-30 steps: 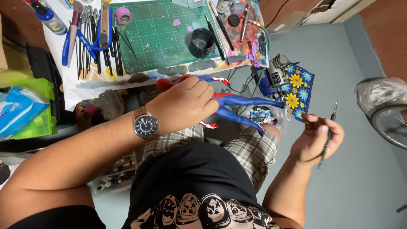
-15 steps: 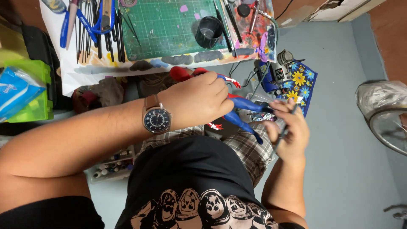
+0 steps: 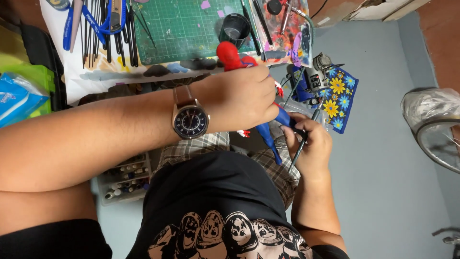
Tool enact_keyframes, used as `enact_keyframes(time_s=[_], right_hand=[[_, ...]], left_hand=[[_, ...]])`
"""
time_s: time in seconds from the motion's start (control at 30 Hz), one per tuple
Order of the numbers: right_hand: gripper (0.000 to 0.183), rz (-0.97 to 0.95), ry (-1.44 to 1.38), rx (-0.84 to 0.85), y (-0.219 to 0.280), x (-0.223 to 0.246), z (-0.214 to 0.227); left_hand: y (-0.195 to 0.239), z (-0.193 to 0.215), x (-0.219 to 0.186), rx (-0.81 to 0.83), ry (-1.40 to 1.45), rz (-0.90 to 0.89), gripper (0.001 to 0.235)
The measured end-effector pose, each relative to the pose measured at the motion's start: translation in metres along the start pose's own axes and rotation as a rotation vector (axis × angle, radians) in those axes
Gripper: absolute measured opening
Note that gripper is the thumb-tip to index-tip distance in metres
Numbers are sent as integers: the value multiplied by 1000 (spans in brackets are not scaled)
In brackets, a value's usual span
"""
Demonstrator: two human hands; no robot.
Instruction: A person is using a fine-tip paintbrush to add detailed paint to a Spider-Man action figure at a workstation.
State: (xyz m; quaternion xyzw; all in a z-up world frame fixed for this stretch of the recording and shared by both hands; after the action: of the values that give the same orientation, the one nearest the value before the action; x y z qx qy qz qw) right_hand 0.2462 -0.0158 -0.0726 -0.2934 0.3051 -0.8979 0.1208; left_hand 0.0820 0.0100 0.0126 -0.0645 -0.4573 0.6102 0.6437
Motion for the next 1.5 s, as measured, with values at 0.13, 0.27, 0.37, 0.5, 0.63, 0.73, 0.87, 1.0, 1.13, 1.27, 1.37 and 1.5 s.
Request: enact_keyframes(time_s=[0.13, 0.27, 0.37, 0.5, 0.63, 0.73, 0.87, 1.0, 1.13, 1.27, 1.37, 1.5], right_hand=[[36, -55, -78, -95, -5, -5, 6], [37, -67, -132, -164, -14, 5, 15], [38, -89, -171, -194, -18, 9, 17], [35, -115, -205, -314, -24, 6, 26], [34, -126, -223, -410, -24, 6, 38], [39, 0, -230, -503, -24, 8, 49], [38, 113, -85, -489, -32, 46, 52], [40, 142, 99, -551, -27, 58, 54], [36, 142, 187, -539, -27, 71, 61], [33, 125, 233, -520, -25, 72, 61], [32, 117, 220, -498, -25, 78, 62], [31, 103, 195, -465, -26, 86, 63]], left_hand=[[-12, 13, 11, -85, 2, -14, 20], [-24, 30, 22, -119, -97, -27, 20], [-32, 16, 28, 144, -178, -128, 17], [-32, 55, 32, 37, -69, -121, 17], [37, 78, 58, -462, 545, 690, 22], [94, -15, 20, -535, 763, 1080, 24], [81, -90, -17, -479, 1037, 1262, 37], [60, -107, -1, -604, 1100, 1203, 19], [57, -118, -4, -663, 1136, 1172, 11], [56, -123, -2, -669, 1136, 1151, 9], [58, -125, -2, -649, 1128, 1143, 10], [58, -123, 1, -625, 1167, 1126, 12]])
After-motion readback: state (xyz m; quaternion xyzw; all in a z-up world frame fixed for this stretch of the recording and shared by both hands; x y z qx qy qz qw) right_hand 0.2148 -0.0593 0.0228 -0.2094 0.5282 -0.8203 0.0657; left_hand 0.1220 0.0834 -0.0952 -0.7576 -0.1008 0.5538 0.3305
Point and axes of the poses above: each hand's wrist, its own y-axis away from the middle knuckle, its own z-axis out of the back of the hand, x = y × z, the point moved 10 cm from there along -y, towards the middle knuckle, and after that the axes turned 1 degree about -z, right-handed, at the moved point
